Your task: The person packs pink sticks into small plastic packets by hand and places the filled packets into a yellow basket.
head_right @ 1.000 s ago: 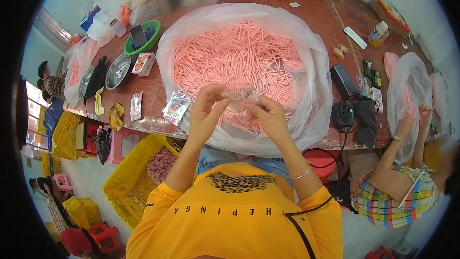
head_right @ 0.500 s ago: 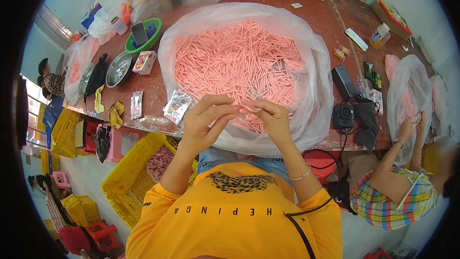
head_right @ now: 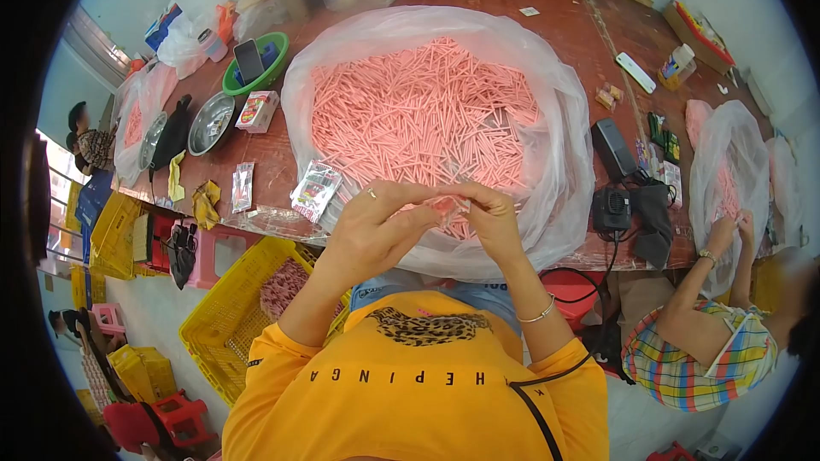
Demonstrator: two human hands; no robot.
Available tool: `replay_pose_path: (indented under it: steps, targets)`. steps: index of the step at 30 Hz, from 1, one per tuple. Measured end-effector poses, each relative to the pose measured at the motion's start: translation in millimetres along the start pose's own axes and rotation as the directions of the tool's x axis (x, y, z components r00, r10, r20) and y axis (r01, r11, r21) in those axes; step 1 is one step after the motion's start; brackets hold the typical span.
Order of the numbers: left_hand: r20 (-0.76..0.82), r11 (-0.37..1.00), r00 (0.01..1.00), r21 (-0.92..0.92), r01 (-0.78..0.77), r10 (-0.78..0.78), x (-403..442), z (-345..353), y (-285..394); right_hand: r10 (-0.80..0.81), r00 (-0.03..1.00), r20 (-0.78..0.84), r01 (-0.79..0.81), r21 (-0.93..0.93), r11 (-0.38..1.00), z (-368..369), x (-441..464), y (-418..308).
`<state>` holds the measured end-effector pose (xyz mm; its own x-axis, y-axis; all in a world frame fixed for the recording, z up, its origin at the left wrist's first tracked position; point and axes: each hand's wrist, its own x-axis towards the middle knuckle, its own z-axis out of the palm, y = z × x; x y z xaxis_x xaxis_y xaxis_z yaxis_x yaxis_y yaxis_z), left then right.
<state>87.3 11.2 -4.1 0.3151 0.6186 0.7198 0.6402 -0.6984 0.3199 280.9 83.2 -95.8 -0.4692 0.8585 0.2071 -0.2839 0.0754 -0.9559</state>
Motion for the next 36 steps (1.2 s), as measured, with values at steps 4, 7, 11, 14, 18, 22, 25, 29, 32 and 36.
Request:
replay_pose_path:
  steps: [4, 7, 11, 14, 18, 22, 25, 29, 32, 36]
  targets:
    - [0.019, 1.0, 1.0, -0.016, -0.017, 0.018, 2, 1, -1, 0.01, 1.0, 0.022, -0.009, -0.023, 1.0, -2, -3, -4]
    - [0.025, 0.999, 0.999, -0.039, -0.036, 0.037, 5, 1, 1, 0.018, 0.999, 0.047, -0.016, -0.037, 0.999, -8, -3, 2]
    - [0.053, 0.998, 0.998, -0.063, -0.032, 0.036, 10, -3, 5, -0.016, 0.998, 0.054, 0.017, -0.027, 0.999, -5, -1, -3]
    - [0.062, 0.998, 0.998, -0.063, -0.018, 0.022, 7, -4, 5, -0.027, 0.998, 0.056, 0.028, -0.018, 0.999, -6, -1, -1]
    - [0.075, 0.999, 0.997, -0.043, -0.003, 0.006, 3, -4, 0, -0.018, 0.999, 0.049, 0.021, -0.068, 0.997, -7, -1, -1]
    - [0.081, 0.998, 0.996, -0.053, 0.027, -0.023, 3, -7, 0, 0.028, 0.999, 0.026, -0.027, -0.047, 0.999, -8, -2, 0]
    - [0.093, 0.998, 0.995, -0.051, 0.048, -0.043, 2, -8, 0, 0.036, 0.999, 0.031, -0.035, -0.035, 0.999, -9, -2, 0]
    - [0.096, 0.998, 0.994, -0.044, 0.054, -0.05, 4, -6, -1, 0.085, 0.996, 0.019, -0.086, 0.036, 0.996, -9, -4, 0]
    - [0.085, 0.997, 0.994, -0.031, 0.072, -0.069, 8, -1, 0, 0.008, 0.998, 0.056, -0.01, 0.037, 0.999, -9, -4, 4]
    - [0.215, 0.877, 0.901, -0.23, 0.422, -0.378, 11, 3, -17, 0.157, 0.983, 0.1, -0.156, -0.015, 0.988, -6, -9, -7]
